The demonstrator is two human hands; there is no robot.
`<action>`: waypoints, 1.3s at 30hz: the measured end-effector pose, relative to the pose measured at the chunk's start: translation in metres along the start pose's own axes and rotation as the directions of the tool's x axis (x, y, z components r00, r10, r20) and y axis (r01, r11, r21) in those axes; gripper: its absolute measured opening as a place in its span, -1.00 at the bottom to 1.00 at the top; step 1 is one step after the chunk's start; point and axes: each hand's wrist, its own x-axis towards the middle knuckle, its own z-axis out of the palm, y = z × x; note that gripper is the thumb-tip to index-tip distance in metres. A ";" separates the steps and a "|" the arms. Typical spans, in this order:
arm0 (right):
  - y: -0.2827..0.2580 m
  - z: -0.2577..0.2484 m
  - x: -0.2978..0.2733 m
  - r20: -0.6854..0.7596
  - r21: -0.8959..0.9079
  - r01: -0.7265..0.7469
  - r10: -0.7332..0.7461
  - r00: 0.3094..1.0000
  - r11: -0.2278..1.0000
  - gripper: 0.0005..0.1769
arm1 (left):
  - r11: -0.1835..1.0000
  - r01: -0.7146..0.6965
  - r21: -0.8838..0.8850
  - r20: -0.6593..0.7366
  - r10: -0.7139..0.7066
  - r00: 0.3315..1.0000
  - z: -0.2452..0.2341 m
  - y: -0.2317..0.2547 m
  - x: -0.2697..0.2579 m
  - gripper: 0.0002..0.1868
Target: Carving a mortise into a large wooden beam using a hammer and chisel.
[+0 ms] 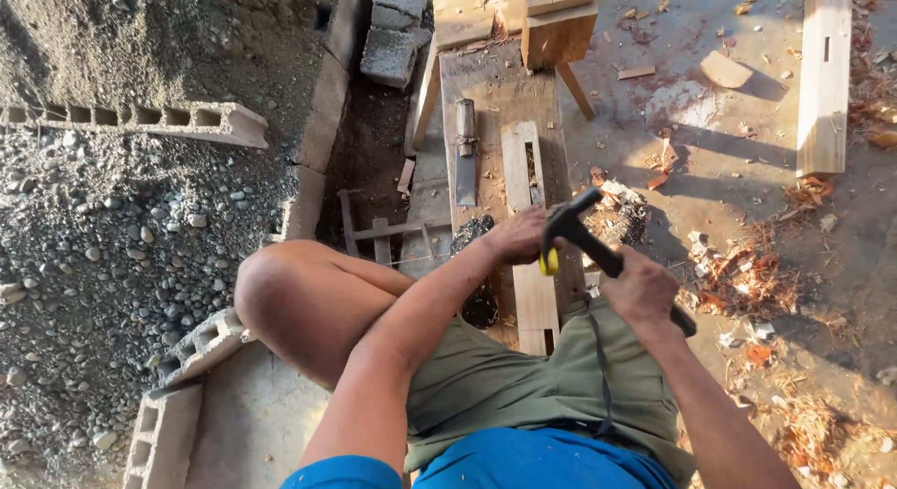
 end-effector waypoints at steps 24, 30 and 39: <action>0.017 -0.041 -0.094 0.135 0.299 -0.247 0.216 0.967 0.922 -0.63 | 0.987 -0.144 0.069 -0.094 0.150 0.984 -0.013 0.078 -0.022 -0.80; 0.014 -0.041 -0.092 -0.047 0.242 0.136 -0.128 0.991 0.961 -0.74 | 0.988 -0.154 0.000 -0.061 0.154 0.986 -0.008 0.074 -0.025 -0.78; 0.023 -0.026 -0.047 -0.128 0.101 0.484 -0.471 0.873 0.869 -0.80 | 0.991 -0.128 0.046 -0.070 0.131 0.989 0.000 0.071 -0.022 -0.86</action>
